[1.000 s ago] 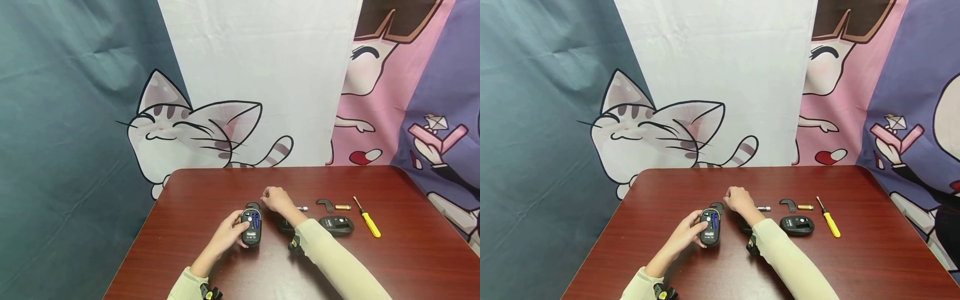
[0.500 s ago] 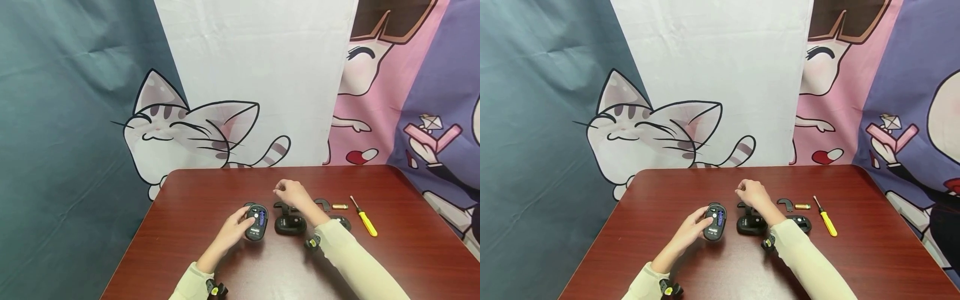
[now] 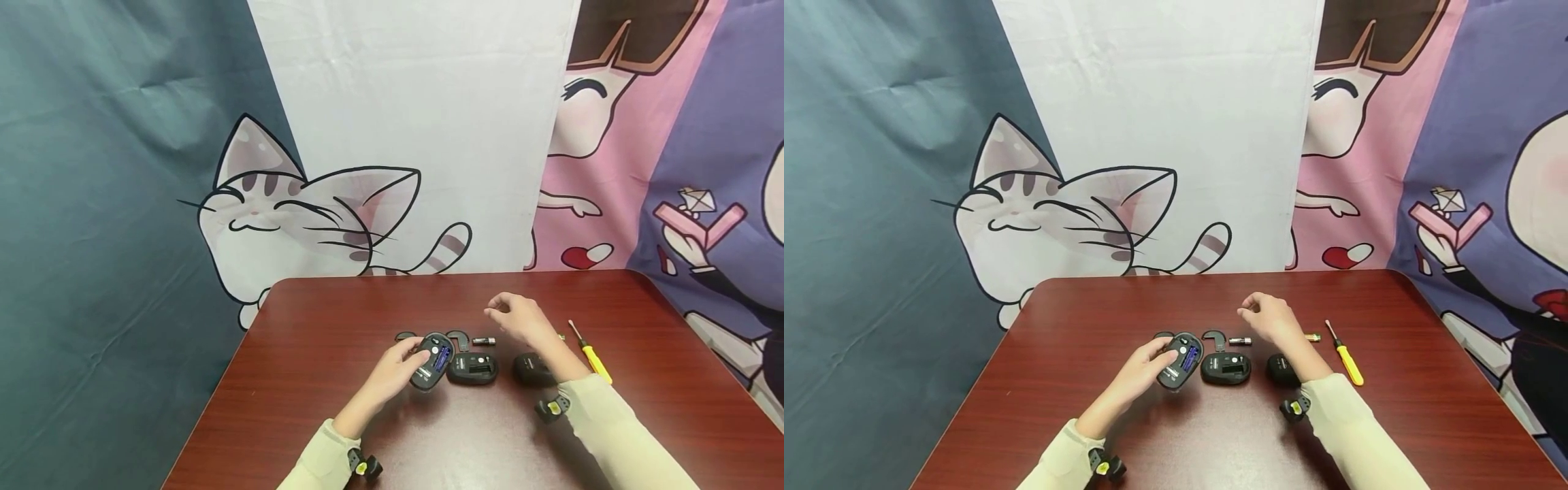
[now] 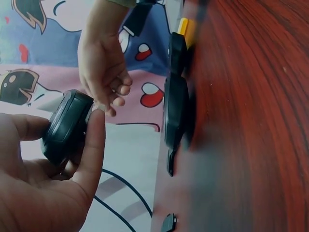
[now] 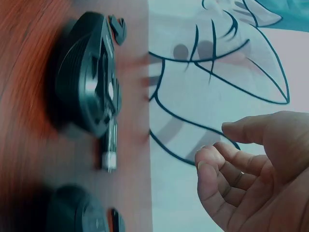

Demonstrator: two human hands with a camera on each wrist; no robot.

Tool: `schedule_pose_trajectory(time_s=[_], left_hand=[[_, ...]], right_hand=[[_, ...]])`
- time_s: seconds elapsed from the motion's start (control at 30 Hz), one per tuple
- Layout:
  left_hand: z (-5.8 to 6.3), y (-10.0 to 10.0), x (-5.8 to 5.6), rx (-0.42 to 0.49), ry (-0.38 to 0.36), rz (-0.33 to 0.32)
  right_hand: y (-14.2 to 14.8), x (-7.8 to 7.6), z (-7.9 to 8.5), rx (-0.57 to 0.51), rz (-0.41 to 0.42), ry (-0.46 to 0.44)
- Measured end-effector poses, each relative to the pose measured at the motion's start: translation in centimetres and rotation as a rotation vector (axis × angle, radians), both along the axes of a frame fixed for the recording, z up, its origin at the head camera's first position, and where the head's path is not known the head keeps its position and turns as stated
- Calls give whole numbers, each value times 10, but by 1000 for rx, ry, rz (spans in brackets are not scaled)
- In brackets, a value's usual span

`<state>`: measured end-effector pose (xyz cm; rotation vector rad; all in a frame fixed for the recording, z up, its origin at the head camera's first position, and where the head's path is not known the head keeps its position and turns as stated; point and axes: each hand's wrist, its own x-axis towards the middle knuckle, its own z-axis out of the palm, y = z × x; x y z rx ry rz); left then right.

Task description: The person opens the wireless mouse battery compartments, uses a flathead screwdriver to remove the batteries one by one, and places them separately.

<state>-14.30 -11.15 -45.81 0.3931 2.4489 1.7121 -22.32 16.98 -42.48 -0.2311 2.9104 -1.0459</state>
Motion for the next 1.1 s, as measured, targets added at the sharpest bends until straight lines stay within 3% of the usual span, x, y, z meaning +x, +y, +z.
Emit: schedule_pose_trajectory(time_s=[0.27, 0.5, 0.77, 1.1], left_hand=[[3, 7, -3, 21, 3, -17], [7, 14, -3, 160, -58, -65], [7, 21, -5, 220, -73, -104], [8, 26, -6, 197, -63, -115]], right_hand=[[29, 13, 2, 24, -26, 19], [52, 22, 3, 25, -32, 10], [78, 29, -3, 78, -55, 45], [106, 42, -10, 105, -77, 32]])
